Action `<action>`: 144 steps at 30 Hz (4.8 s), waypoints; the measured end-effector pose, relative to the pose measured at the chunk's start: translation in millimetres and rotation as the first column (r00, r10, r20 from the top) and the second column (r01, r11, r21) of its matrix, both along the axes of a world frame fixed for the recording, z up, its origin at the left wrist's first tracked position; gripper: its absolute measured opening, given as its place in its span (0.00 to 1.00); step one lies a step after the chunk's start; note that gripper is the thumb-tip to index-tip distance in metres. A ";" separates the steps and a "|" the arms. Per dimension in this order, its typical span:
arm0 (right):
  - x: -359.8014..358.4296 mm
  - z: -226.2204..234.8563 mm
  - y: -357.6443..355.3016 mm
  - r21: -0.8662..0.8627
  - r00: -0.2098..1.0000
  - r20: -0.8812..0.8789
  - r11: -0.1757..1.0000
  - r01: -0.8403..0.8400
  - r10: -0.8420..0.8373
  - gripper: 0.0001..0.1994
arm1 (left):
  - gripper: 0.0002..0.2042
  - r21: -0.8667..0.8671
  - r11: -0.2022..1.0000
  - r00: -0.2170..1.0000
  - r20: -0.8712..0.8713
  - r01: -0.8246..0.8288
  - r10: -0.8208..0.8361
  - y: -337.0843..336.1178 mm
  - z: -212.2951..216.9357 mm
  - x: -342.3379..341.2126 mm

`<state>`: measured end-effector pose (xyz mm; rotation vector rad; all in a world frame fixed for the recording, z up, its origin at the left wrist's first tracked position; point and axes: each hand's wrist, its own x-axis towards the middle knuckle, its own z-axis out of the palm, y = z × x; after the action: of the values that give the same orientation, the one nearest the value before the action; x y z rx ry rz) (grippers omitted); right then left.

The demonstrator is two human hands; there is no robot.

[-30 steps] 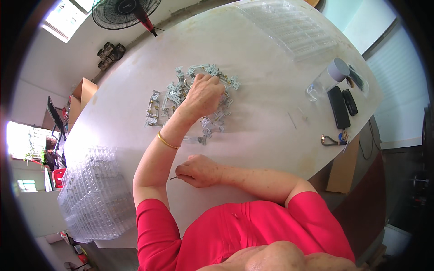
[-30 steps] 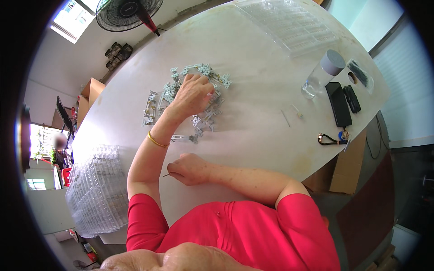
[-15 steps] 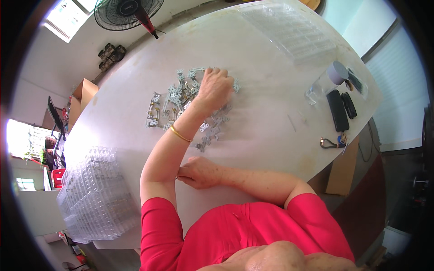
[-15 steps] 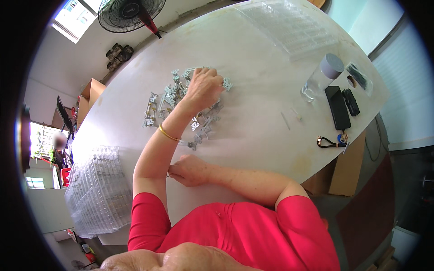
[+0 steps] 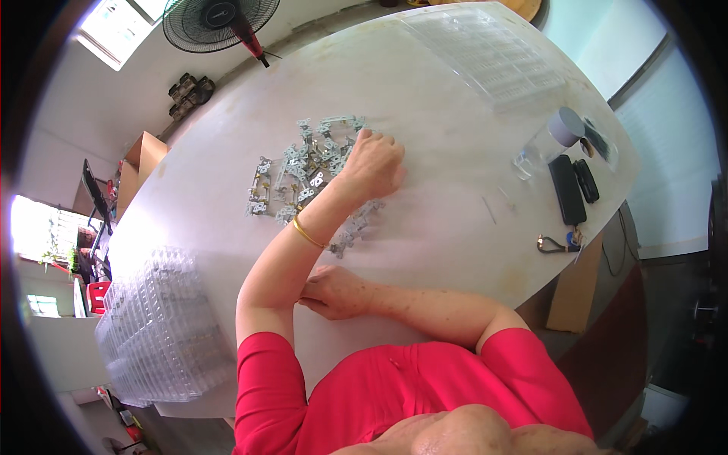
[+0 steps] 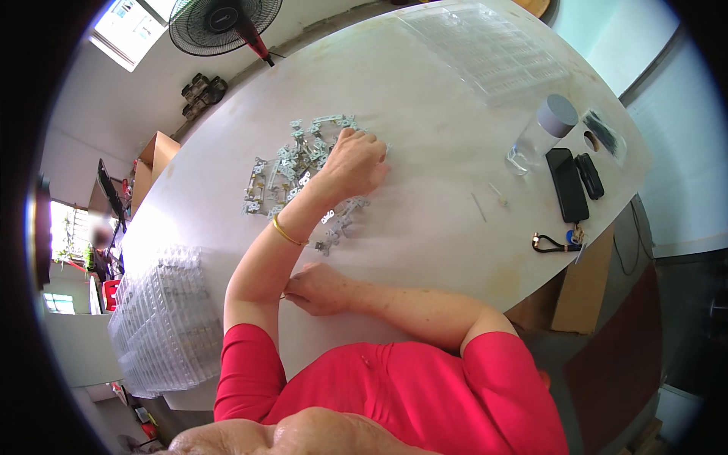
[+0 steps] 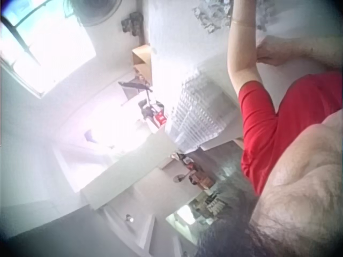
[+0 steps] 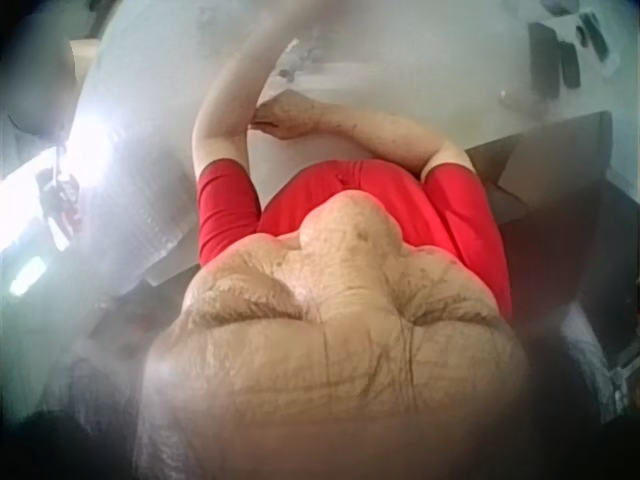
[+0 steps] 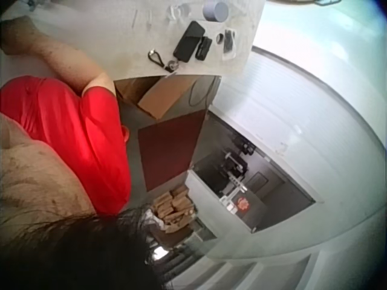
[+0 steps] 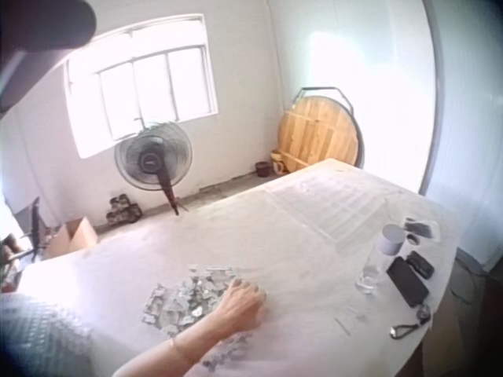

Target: The person picks up a metal bracket and a pin by hand, inserts the pin into the bracket, and places the assembled unit into a plastic tray, repeating the process for multiple units.

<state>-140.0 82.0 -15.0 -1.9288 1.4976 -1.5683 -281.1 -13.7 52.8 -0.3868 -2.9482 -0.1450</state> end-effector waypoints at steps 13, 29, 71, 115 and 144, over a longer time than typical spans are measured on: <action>-2.3 9.1 4.5 0.118 1.000 -0.030 0.993 -0.002 0.006 0.04 | 0.18 -0.041 0.906 0.907 0.021 -0.421 0.422 -104.3 -5.1 -7.5; -1.3 9.7 2.5 0.140 0.998 0.050 0.989 -0.049 0.042 0.03 | 0.13 0.188 0.568 0.590 0.096 -0.801 0.801 -211.2 2.1 104.3; -6.4 11.8 2.9 0.201 0.995 0.099 0.978 -0.051 0.031 0.03 | 0.07 0.953 0.015 0.836 0.256 -0.302 0.486 -167.8 19.7 135.3; 3.7 10.9 0.7 0.127 0.677 0.673 0.948 0.290 -0.298 0.04 | 0.18 0.952 -0.092 0.839 0.300 -0.291 0.454 -18.9 -53.9 247.4; -11.5 8.2 0.1 0.185 0.793 0.408 0.892 0.413 -0.452 0.04 | 0.18 0.778 0.536 0.730 -0.150 -0.329 0.666 -18.7 -48.5 246.1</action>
<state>-151.5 82.2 -6.8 -1.1034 1.8307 -1.9178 -35.0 -32.3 4.3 0.5191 -2.1704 -0.9465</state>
